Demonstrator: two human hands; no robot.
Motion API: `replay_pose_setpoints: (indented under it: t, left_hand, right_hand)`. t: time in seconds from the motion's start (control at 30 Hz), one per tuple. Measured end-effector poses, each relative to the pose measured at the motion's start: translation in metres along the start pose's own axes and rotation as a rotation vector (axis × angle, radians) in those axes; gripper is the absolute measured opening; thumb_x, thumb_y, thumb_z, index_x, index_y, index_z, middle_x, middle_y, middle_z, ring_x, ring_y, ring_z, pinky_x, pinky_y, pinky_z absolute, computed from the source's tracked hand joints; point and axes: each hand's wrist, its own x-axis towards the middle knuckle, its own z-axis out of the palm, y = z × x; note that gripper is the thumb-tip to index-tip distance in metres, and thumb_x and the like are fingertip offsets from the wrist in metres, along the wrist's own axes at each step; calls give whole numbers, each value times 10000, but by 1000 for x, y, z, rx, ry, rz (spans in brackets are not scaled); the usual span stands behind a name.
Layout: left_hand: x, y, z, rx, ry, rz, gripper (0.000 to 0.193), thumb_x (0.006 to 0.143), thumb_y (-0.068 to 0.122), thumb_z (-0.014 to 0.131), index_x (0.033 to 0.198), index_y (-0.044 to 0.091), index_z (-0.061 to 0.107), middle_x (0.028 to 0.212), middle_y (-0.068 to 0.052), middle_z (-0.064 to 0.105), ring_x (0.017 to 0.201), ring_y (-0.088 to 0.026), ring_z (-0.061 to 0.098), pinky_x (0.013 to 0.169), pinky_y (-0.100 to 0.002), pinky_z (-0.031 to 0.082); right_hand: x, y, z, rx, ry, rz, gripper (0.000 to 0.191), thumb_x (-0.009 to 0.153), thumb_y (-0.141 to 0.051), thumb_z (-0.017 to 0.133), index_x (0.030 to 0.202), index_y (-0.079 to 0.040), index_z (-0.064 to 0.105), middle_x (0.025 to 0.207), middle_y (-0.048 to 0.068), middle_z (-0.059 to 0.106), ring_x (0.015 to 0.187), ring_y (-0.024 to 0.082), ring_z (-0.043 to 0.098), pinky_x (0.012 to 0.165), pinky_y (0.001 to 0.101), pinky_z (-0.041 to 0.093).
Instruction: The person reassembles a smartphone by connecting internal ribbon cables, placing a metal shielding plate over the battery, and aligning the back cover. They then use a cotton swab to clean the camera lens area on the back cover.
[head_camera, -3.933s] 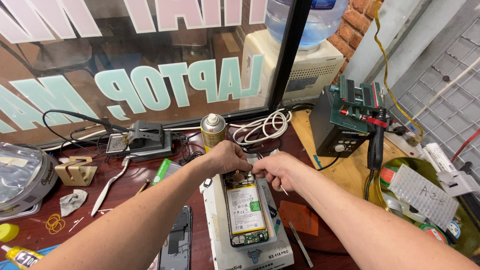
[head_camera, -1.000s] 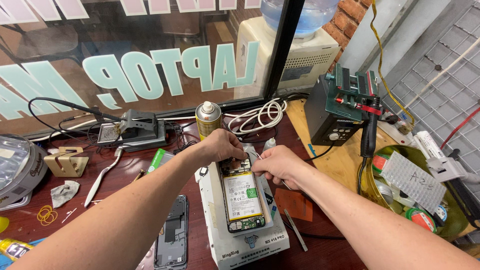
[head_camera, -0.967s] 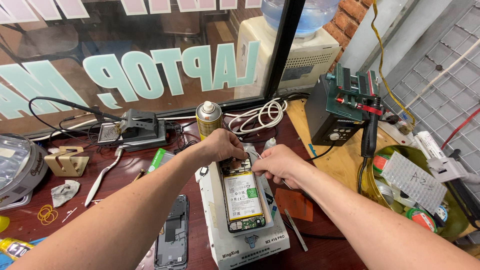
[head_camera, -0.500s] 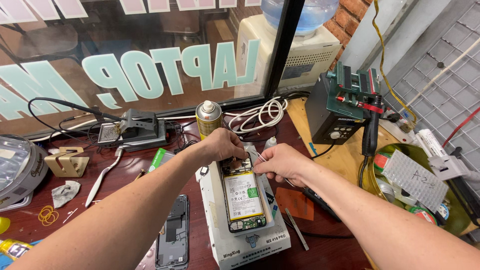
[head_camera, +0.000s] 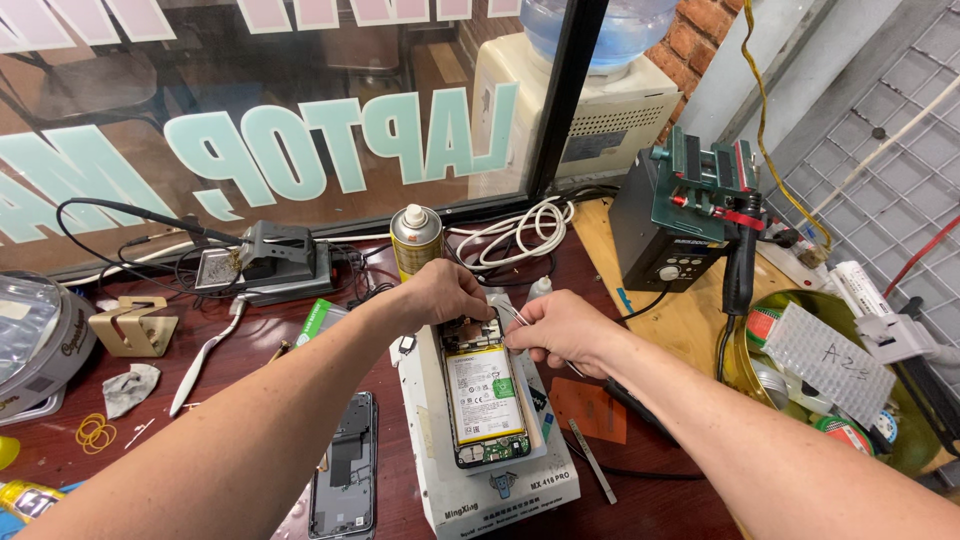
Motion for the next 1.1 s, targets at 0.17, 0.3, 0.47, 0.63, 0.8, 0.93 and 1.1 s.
replay_pose_setpoints:
  t: [0.17,0.3,0.47,0.63,0.8,0.93,1.1]
  left_hand:
    - [-3,2,0,10,-4,-8,161,757,120,855,826,18,750,751,-72,747,641,-147,698,627,-298,589]
    - [-4,3,0,-26,-18,-8,156,764,107,847,816,10,736,745,-82,742,628,-150,703,619,-300,593]
    - [-1,1,0,-35,-12,-12,158,761,109,845,811,13,731,750,-87,744,630,-151,708,620,-308,594]
    - [4,-4,1,23,21,7,182,726,143,854,812,12,762,770,-74,753,662,-148,693,647,-307,586]
    - [8,-6,0,47,48,6,194,726,152,807,838,-4,780,777,-82,740,683,-163,673,654,-322,569]
    - [7,-5,0,-22,47,-32,191,745,149,792,847,-11,764,791,-91,737,687,-174,679,656,-329,573]
    - [7,-5,-1,21,45,-7,199,729,144,791,863,-4,784,807,-99,763,698,-169,706,667,-322,596]
  right_hand:
    - [-3,-4,2,-35,23,-6,105,810,-66,771,877,11,741,648,49,622,498,89,474,395,231,314]
    - [-3,-8,4,-94,53,-43,76,797,-38,758,825,23,722,601,41,611,475,76,497,382,228,303]
    - [-3,-2,6,-5,52,-32,76,805,-40,757,821,16,708,647,36,620,500,70,508,382,233,305]
    - [-3,1,4,74,22,4,71,827,-74,747,819,-18,705,704,17,660,525,58,522,395,222,323]
    - [1,0,7,88,71,54,88,824,-58,742,792,-21,669,712,32,660,537,58,525,407,216,318]
    - [5,-2,6,90,70,11,71,808,-60,730,773,-26,679,709,26,682,534,59,516,402,218,307]
    - [13,-2,5,55,95,19,98,821,-69,737,771,-19,670,708,39,656,541,72,525,406,227,321]
